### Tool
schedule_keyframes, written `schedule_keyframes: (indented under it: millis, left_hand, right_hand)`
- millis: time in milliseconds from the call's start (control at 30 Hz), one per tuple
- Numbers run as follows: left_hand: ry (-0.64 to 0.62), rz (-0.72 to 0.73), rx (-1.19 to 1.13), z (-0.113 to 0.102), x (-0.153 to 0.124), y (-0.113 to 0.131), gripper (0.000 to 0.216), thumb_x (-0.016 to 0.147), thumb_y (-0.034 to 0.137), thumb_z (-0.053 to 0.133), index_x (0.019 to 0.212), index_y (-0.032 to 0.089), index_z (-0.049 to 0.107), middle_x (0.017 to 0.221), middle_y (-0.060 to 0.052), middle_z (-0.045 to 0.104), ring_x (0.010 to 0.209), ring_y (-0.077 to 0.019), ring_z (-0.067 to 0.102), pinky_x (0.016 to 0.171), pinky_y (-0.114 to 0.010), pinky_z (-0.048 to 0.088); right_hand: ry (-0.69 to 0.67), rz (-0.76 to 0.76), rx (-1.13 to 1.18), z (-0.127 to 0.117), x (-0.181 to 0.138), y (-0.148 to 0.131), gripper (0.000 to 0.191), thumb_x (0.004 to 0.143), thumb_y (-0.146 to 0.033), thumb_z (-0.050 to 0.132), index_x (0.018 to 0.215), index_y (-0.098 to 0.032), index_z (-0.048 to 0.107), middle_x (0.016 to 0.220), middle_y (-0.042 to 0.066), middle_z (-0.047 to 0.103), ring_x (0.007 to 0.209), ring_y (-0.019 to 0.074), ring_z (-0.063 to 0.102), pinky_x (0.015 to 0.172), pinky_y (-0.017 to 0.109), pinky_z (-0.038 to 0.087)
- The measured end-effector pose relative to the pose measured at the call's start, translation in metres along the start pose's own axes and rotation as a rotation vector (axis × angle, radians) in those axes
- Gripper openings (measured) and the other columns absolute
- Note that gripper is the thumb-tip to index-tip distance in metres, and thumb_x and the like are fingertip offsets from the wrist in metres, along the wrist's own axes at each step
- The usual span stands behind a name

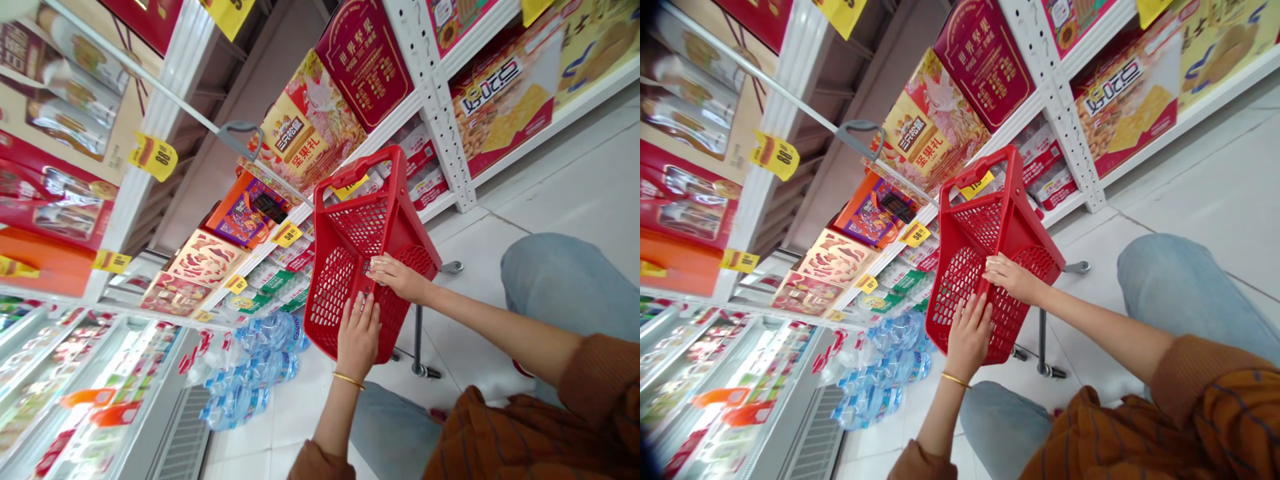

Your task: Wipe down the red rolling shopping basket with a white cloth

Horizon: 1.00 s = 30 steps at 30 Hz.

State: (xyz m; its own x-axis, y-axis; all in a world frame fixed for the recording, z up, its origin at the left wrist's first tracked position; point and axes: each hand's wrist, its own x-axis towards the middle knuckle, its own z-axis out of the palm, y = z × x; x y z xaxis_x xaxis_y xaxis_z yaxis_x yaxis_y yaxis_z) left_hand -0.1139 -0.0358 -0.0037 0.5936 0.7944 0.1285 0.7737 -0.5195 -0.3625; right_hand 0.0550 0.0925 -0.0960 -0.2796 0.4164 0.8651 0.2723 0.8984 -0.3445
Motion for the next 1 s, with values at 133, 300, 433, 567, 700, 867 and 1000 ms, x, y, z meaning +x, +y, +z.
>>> schedule_keyframes:
  millis: [133, 300, 433, 567, 700, 867, 1000]
  left_hand:
    - [-0.131, 0.453, -0.091, -0.011, 0.022, -0.034, 0.032, 0.093, 0.026, 0.047, 0.122, 0.015, 0.058, 0.130, -0.008, 0.061, 0.135, -0.0215, 0.041, 0.116, -0.043, 0.030]
    - [-0.268, 0.582, -0.152, 0.001, 0.041, -0.054, 0.038, 0.089, 0.020, 0.047, 0.125, 0.013, 0.057, 0.132, -0.011, 0.059, 0.135, -0.0232, 0.039, 0.116, -0.044, 0.029]
    - [-0.300, 0.588, -0.206, 0.011, 0.039, -0.052, 0.039, 0.087, 0.017, 0.045, 0.124, 0.013, 0.058, 0.125, -0.009, 0.064, 0.131, -0.0242, 0.044, 0.115, -0.047, 0.031]
    - [-0.302, 0.546, -0.228, 0.015, 0.035, -0.051, 0.040, 0.086, 0.015, 0.045, 0.124, 0.013, 0.058, 0.125, -0.010, 0.064, 0.132, -0.0233, 0.043, 0.114, -0.047, 0.032]
    - [-0.318, 0.528, -0.247, 0.013, 0.035, -0.052, 0.042, 0.085, 0.014, 0.044, 0.125, 0.012, 0.058, 0.126, -0.010, 0.063, 0.132, -0.0231, 0.043, 0.115, -0.047, 0.031]
    - [-0.332, 0.505, -0.269, 0.010, 0.038, -0.049, 0.042, 0.084, 0.012, 0.043, 0.123, 0.013, 0.060, 0.125, -0.008, 0.064, 0.131, -0.0231, 0.044, 0.115, -0.047, 0.032]
    - [-0.317, 0.493, -0.286, 0.010, 0.039, -0.047, 0.041, 0.084, 0.012, 0.043, 0.121, 0.013, 0.061, 0.123, -0.008, 0.065, 0.130, -0.0225, 0.045, 0.114, -0.046, 0.033]
  right_hand:
    - [0.055, 0.041, 0.045, -0.003, 0.007, -0.009, 0.028, 0.095, -0.020, 0.046, 0.118, -0.020, 0.062, 0.111, 0.009, 0.065, 0.123, 0.0214, 0.050, 0.106, 0.053, 0.041]
    - [-0.017, -0.013, 0.032, -0.002, 0.006, -0.013, 0.029, 0.093, -0.015, 0.046, 0.117, -0.018, 0.062, 0.112, 0.010, 0.065, 0.122, 0.0215, 0.049, 0.106, 0.054, 0.039]
    - [-0.071, -0.094, -0.025, -0.003, 0.004, -0.005, 0.028, 0.094, -0.016, 0.045, 0.114, -0.018, 0.064, 0.111, 0.009, 0.065, 0.123, 0.0211, 0.048, 0.107, 0.052, 0.040]
    - [-0.129, -0.175, -0.091, -0.006, 0.006, 0.007, 0.028, 0.095, -0.017, 0.043, 0.114, -0.021, 0.064, 0.116, 0.007, 0.064, 0.122, 0.0195, 0.050, 0.108, 0.049, 0.039]
    - [-0.103, -0.218, -0.133, -0.006, 0.006, 0.019, 0.029, 0.096, -0.017, 0.042, 0.113, -0.020, 0.065, 0.116, 0.008, 0.065, 0.123, 0.0199, 0.049, 0.109, 0.049, 0.039]
    - [-0.059, -0.117, -0.135, -0.009, 0.006, 0.038, 0.032, 0.097, -0.018, 0.039, 0.117, -0.024, 0.064, 0.118, 0.006, 0.064, 0.126, 0.0192, 0.047, 0.111, 0.050, 0.035]
    - [-0.034, -0.022, -0.119, -0.014, 0.009, 0.042, 0.034, 0.097, -0.017, 0.038, 0.119, -0.025, 0.062, 0.117, 0.005, 0.065, 0.128, 0.0198, 0.045, 0.113, 0.052, 0.032]
